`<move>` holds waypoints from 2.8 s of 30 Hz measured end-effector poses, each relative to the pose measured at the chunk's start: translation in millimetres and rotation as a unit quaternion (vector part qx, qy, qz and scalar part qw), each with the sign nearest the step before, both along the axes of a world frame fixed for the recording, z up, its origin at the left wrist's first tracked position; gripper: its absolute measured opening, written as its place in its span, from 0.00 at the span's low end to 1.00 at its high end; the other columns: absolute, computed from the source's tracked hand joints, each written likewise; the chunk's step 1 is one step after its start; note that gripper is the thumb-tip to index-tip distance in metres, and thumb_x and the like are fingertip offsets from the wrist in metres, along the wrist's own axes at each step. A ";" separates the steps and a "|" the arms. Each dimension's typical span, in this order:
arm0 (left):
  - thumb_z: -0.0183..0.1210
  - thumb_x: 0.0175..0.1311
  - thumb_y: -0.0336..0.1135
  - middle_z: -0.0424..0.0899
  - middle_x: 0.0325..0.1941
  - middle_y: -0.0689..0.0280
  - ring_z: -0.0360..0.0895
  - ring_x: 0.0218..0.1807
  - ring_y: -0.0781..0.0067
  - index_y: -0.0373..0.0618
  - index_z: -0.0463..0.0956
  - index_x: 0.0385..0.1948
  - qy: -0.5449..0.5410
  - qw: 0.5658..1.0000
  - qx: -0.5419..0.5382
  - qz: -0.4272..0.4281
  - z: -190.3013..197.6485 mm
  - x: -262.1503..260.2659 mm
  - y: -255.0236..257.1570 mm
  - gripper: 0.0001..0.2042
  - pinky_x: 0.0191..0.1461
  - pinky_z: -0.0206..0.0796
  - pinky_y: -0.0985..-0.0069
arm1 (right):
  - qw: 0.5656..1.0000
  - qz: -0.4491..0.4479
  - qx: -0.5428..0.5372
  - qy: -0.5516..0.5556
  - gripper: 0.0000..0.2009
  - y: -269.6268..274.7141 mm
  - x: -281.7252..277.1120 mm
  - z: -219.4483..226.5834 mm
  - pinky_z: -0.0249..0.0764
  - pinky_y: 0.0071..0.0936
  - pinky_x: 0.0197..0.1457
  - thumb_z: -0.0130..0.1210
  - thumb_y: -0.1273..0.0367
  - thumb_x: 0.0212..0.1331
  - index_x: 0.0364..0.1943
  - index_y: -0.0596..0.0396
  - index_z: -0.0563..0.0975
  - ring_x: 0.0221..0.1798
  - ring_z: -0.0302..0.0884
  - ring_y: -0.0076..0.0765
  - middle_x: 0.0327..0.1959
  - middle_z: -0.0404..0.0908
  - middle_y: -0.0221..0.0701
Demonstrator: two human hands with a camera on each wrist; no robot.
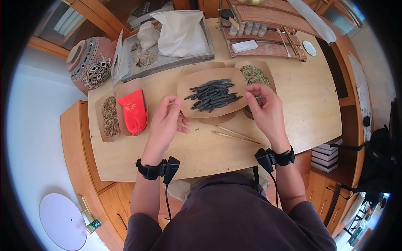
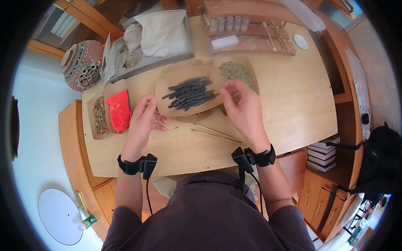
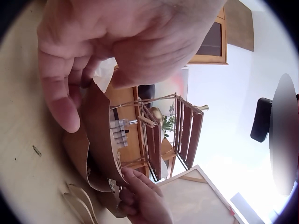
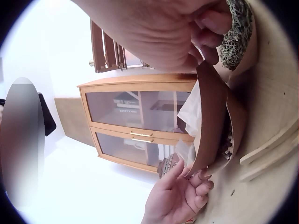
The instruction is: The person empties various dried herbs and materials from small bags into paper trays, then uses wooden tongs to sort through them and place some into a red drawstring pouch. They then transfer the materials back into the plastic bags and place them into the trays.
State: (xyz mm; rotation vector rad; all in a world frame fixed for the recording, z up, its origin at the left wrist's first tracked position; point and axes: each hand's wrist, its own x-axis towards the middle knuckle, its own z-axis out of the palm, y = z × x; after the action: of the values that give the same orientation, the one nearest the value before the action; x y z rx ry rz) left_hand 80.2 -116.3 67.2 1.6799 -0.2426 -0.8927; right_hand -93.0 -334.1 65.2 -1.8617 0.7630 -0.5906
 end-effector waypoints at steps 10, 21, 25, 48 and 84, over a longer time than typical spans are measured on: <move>0.50 0.83 0.48 0.79 0.43 0.61 0.84 0.36 0.71 0.48 0.66 0.70 0.007 1.000 -0.006 0.018 3.0 -16.6 12.0 0.22 0.33 0.80 0.73 | 0.992 0.026 0.047 -0.110 0.09 13.6 -33.1 38.1 0.66 0.19 0.31 0.65 0.75 0.65 0.48 0.57 0.84 0.27 0.68 0.14 0.32 0.82 0.21; 0.50 0.83 0.38 0.79 0.38 0.67 0.81 0.33 0.74 0.48 0.71 0.56 -0.002 0.992 -0.103 0.072 -14.6 -48.6 51.6 0.09 0.30 0.77 0.76 | 0.741 0.467 0.071 -0.477 0.12 49.5 -86.4 175.9 0.54 0.18 0.17 0.61 0.75 0.71 0.44 0.36 0.91 0.19 0.66 0.18 0.30 0.82 0.27; 0.51 0.83 0.36 0.78 0.36 0.68 0.80 0.32 0.75 0.47 0.74 0.50 -0.008 0.992 -0.092 0.081 -12.7 -56.1 63.2 0.07 0.28 0.76 0.77 | 0.709 0.482 0.104 -0.504 0.07 48.6 -93.3 172.0 0.61 0.20 0.20 0.65 0.75 0.66 0.40 0.43 0.88 0.22 0.74 0.28 0.31 0.86 0.34; 0.53 0.82 0.37 0.78 0.34 0.68 0.80 0.31 0.77 0.44 0.76 0.43 -0.016 0.983 -0.119 0.136 -6.2 -82.8 95.1 0.08 0.28 0.78 0.77 | 0.991 -0.083 -0.042 -0.097 0.32 -151.3 -61.0 117.3 0.75 0.20 0.45 0.63 0.67 0.69 0.77 0.45 0.67 0.45 0.79 0.19 0.42 0.83 0.25; 0.54 0.83 0.44 0.88 0.46 0.70 0.80 0.43 0.86 0.34 0.82 0.56 -0.057 0.973 -0.172 0.143 1.1 -96.4 111.1 0.19 0.44 0.72 0.82 | 0.979 0.165 -0.106 -0.052 0.06 83.5 -77.7 36.3 0.77 0.23 0.43 0.70 0.78 0.58 0.39 0.59 0.88 0.37 0.81 0.26 0.39 0.87 0.33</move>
State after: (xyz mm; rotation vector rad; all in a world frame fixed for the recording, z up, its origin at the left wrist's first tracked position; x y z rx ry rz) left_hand -16.3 -5.3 68.2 1.3994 -0.2124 -0.5068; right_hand -170.7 -250.6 101.5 -2.0786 0.3204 -0.5648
